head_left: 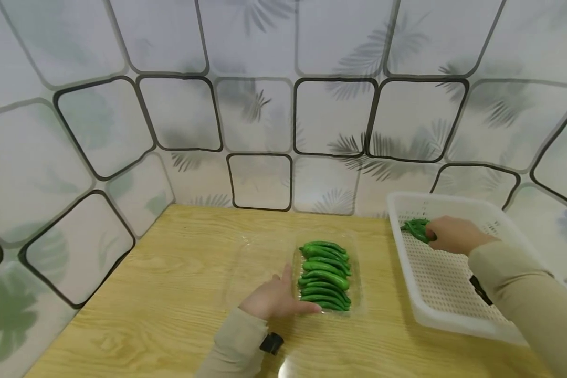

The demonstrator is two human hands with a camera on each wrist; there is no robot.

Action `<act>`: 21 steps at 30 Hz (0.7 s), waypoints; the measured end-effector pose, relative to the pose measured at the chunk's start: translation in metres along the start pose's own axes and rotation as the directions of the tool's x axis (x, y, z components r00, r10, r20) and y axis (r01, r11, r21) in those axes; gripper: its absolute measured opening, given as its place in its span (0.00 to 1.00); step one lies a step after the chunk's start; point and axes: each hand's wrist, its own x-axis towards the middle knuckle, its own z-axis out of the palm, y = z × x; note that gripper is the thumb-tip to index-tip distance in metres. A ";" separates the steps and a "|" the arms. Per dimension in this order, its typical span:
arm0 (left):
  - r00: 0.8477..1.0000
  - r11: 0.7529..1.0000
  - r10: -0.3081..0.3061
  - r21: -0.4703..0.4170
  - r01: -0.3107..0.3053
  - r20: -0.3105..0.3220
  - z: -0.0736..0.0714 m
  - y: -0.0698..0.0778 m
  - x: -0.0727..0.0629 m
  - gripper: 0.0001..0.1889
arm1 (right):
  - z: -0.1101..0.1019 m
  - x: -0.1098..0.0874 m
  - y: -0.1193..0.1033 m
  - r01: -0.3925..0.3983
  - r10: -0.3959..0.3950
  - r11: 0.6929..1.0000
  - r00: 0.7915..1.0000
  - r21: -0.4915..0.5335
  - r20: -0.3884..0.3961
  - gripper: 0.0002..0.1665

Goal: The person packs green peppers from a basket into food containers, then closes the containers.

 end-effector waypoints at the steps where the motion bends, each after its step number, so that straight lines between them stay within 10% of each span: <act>1: 1.000 1.000 0.000 -0.003 0.000 -0.001 0.000 0.000 0.000 0.64 | -0.003 -0.001 -0.004 -0.002 0.002 1.000 1.000 -0.008 -0.009 0.17; 21: 1.000 0.999 0.026 -0.020 -0.026 0.009 0.000 -0.001 0.001 0.64 | -0.018 -0.040 -0.045 -0.008 -0.031 0.986 0.973 -0.167 -0.228 0.11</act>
